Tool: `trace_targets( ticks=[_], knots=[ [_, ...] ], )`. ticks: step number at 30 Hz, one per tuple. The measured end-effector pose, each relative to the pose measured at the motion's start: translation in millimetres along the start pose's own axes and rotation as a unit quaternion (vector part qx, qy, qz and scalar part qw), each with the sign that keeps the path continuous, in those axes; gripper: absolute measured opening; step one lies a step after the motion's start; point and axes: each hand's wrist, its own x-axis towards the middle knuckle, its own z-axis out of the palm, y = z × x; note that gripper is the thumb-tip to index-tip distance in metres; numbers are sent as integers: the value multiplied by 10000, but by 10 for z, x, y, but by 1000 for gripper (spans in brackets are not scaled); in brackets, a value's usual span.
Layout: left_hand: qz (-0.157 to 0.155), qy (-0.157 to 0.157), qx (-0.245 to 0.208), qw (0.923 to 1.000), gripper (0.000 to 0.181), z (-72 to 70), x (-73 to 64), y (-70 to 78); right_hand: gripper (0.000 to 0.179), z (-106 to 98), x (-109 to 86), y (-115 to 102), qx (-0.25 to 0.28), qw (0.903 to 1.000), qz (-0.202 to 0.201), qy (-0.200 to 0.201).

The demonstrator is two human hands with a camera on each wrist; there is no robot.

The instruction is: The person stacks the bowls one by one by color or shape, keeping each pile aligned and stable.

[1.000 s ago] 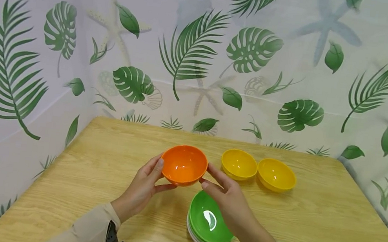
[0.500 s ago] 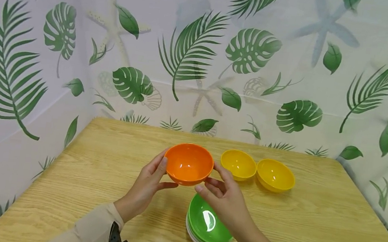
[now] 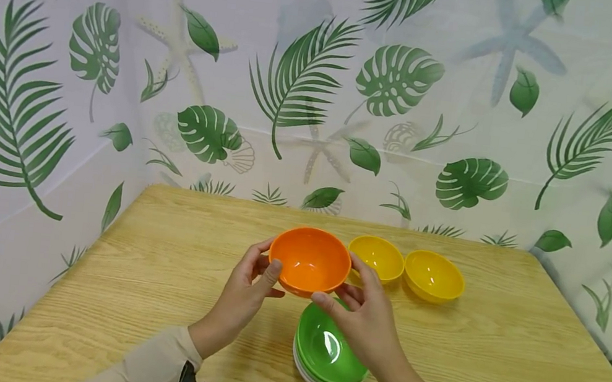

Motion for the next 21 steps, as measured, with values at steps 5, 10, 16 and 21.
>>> trace_targets(
  ticks=[5,10,16,21],
  knots=[
    [125,-351,160,9992,45,-12,-23,12,78,-70,-19,24,135,9999,54,-90],
    [456,-903,175,9947,52,-32,-30,26,78,-160,-48,35,322,9991,197,-196],
    [703,-1015,262,9920,59,-17,-30,63,78,-268,-100,38,382,9985,107,-370],
    [601,-1056,659,9904,73,33,-62,94,82,-341,-172,11,261,9983,244,-458]
  ],
)
